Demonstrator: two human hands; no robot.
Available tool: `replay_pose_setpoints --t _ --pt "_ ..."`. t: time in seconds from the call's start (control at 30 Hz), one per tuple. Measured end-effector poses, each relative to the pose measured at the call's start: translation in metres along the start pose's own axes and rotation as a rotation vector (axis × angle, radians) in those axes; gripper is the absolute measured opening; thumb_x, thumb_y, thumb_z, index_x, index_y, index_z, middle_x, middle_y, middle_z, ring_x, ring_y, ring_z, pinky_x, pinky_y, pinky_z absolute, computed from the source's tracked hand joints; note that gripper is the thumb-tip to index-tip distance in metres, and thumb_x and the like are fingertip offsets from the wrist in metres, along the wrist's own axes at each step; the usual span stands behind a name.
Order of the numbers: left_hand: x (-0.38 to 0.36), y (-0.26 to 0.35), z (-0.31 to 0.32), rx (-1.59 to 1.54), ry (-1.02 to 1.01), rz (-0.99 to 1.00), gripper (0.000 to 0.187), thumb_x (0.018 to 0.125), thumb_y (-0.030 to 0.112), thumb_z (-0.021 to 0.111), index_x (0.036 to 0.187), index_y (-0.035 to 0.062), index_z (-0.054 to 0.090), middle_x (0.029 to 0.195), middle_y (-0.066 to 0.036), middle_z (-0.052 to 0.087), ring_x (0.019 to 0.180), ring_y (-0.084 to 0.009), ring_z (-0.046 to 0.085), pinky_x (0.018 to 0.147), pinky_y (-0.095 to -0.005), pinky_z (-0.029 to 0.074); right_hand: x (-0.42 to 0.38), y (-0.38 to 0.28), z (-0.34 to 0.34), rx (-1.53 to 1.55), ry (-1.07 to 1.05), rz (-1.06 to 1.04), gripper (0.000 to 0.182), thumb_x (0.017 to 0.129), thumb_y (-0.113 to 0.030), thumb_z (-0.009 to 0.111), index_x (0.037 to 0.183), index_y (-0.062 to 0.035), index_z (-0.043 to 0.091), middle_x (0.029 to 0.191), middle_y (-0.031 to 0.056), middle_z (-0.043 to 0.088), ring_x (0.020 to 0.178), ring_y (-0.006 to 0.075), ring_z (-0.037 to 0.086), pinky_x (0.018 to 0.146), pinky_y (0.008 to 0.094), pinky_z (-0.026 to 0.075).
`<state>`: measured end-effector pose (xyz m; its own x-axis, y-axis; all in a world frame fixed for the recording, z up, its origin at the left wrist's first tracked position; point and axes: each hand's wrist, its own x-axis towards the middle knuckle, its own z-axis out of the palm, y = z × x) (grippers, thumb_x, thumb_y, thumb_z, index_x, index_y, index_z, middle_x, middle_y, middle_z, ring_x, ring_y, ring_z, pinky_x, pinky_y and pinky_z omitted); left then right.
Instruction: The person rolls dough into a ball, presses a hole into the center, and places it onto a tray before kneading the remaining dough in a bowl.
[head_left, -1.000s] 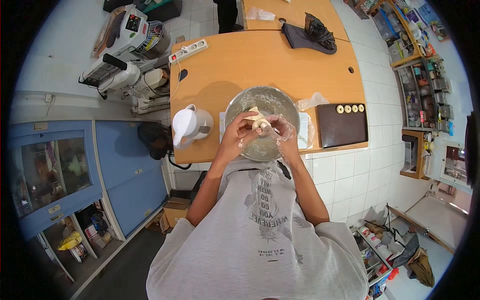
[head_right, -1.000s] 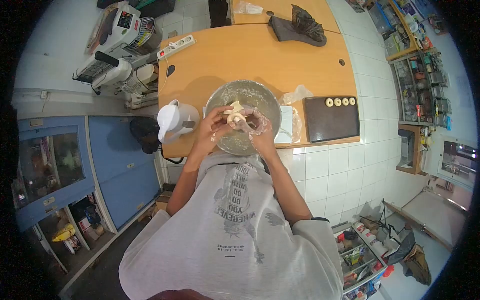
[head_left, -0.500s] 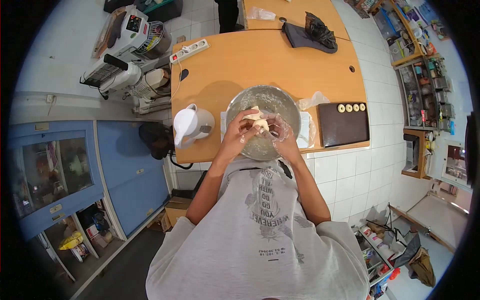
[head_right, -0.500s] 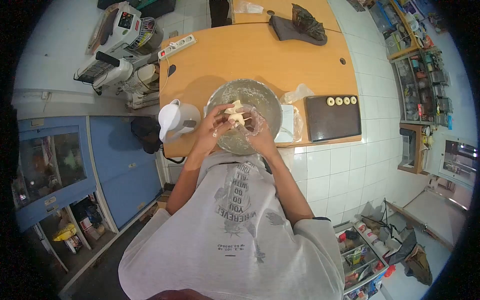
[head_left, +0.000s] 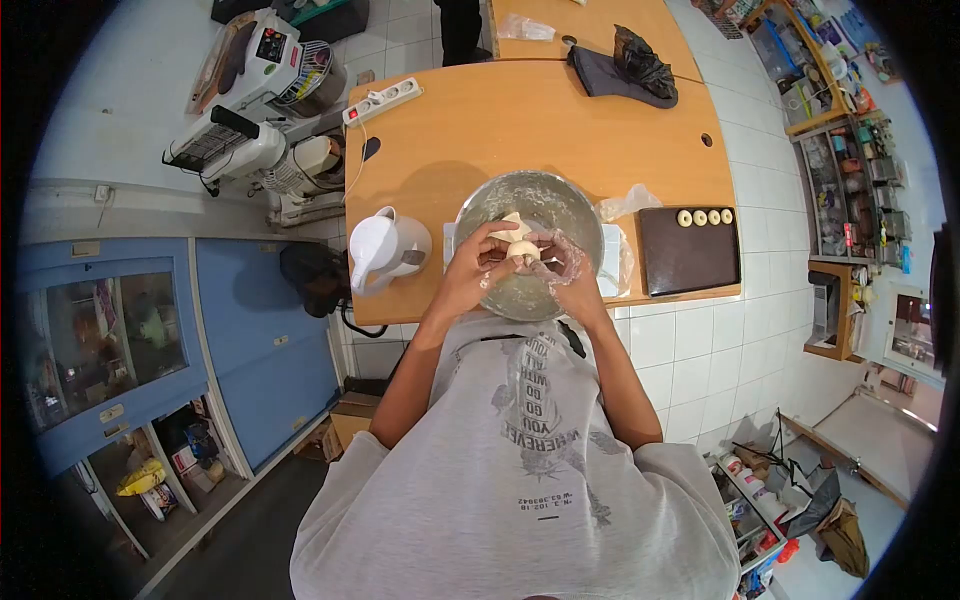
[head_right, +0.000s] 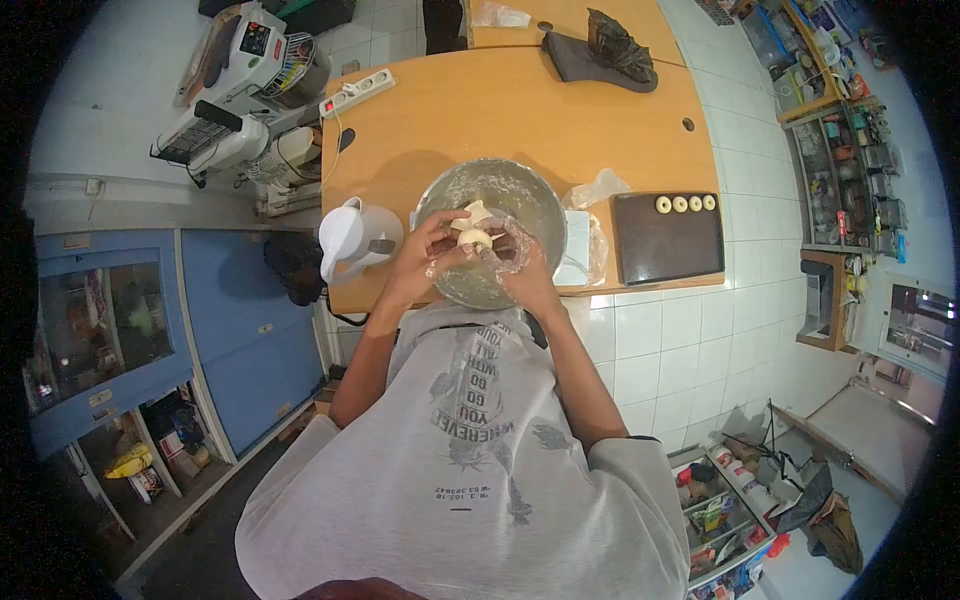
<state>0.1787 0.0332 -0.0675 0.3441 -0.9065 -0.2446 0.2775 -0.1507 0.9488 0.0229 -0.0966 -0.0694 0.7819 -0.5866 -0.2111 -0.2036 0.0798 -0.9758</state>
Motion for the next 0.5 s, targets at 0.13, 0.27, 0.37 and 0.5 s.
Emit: replay_pose_setpoints --t 0.13,0.27,0.37,0.5 --pt "0.001 -0.005 0.007 0.024 0.019 0.031 0.048 0.097 0.008 0.072 0.141 0.0056 0.053 0.117 -0.012 0.072 0.107 -0.0162 0.067 0.094 -0.0308 0.053 -0.001 0.006 0.002 -0.163 0.01 -0.075 0.031 0.093 -0.01 0.073 0.123 -0.0031 0.069 0.109 0.0148 0.073 0.097 0.024 0.074 0.087 0.0365 0.058" --pt "0.002 -0.007 0.004 0.141 -0.001 0.025 0.043 0.1 0.009 0.07 0.139 0.0048 0.053 0.116 -0.014 0.072 0.104 -0.0164 0.069 0.089 -0.0297 0.054 0.003 0.002 -0.005 -0.333 -0.026 -0.191 0.032 0.091 -0.008 0.073 0.123 -0.0035 0.07 0.111 0.0163 0.073 0.097 0.0268 0.074 0.087 0.0368 0.059" --pt "0.002 -0.004 0.001 0.123 -0.001 0.011 0.042 0.101 0.008 0.068 0.139 0.0053 0.053 0.116 -0.014 0.072 0.105 -0.0165 0.069 0.09 -0.0297 0.055 0.005 -0.003 -0.006 -0.203 -0.028 -0.166 0.033 0.088 -0.005 0.075 0.121 -0.0046 0.071 0.111 0.0166 0.074 0.097 0.0282 0.075 0.088 0.0373 0.06" --pt "-0.001 0.002 0.002 0.071 0.044 0.006 0.044 0.1 0.01 0.07 0.14 0.0057 0.053 0.12 -0.013 0.07 0.113 -0.0166 0.065 0.097 -0.0325 0.053 0.003 -0.005 -0.001 -0.227 -0.034 -0.111 0.033 0.089 -0.004 0.074 0.121 -0.001 0.069 0.111 0.0165 0.074 0.097 0.0269 0.075 0.089 0.0362 0.06"
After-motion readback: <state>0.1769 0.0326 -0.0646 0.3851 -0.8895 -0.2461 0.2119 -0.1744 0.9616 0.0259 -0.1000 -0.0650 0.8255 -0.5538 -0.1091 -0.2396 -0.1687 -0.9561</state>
